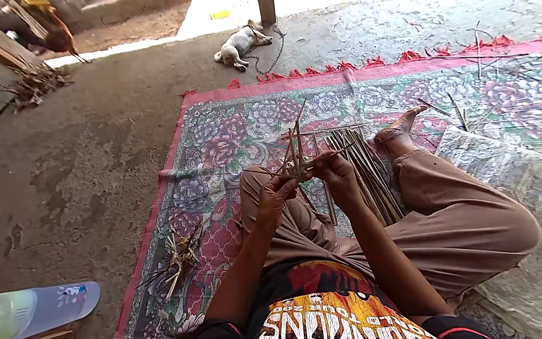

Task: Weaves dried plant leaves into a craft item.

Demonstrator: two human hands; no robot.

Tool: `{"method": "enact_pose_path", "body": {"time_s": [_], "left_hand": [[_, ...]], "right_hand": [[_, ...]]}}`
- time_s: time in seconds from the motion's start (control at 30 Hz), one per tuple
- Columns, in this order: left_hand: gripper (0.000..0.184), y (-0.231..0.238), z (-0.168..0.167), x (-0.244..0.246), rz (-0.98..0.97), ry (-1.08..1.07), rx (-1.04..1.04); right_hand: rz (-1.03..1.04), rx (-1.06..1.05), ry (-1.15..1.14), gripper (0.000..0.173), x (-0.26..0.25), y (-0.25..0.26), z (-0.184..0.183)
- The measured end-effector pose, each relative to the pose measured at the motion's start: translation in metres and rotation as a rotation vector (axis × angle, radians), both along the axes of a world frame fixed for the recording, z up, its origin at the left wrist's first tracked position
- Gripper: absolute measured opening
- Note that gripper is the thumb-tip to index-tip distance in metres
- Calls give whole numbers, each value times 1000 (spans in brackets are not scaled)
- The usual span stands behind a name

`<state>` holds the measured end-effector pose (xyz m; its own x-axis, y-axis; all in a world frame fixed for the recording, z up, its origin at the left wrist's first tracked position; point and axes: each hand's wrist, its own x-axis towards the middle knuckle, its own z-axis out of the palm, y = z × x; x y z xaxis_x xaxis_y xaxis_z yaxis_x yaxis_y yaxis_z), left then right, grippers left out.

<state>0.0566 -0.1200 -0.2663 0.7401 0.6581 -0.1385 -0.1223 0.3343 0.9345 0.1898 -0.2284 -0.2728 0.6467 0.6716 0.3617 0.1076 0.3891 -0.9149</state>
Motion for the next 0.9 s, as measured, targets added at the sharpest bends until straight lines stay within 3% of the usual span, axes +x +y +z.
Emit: {"method": "enact_pose_path", "body": {"time_s": [0.13,0.33,0.53,0.7,0.8,0.9], "left_hand": [[13,-2,1,2,55,-22,-54],[15,-6,1,9,123,-93,-12],[15,-4,-9,6,100,-104,65],[12,-3,-12,7,88,-77,179],[9,-2,-15,10,71,-94,274],[6,-1,-13,11,52,-93,201]], "right_hand": [[0,-86,197,19,-1,-4,7],[40,-423,-64,35,-1,0,4],[48,-294,128,13,-17,12,-2],[72,-222,302,23,-18,9,5],[87,-196,405,15,-19,9,7],[110,-183,428,10,-14,8,2]]}}
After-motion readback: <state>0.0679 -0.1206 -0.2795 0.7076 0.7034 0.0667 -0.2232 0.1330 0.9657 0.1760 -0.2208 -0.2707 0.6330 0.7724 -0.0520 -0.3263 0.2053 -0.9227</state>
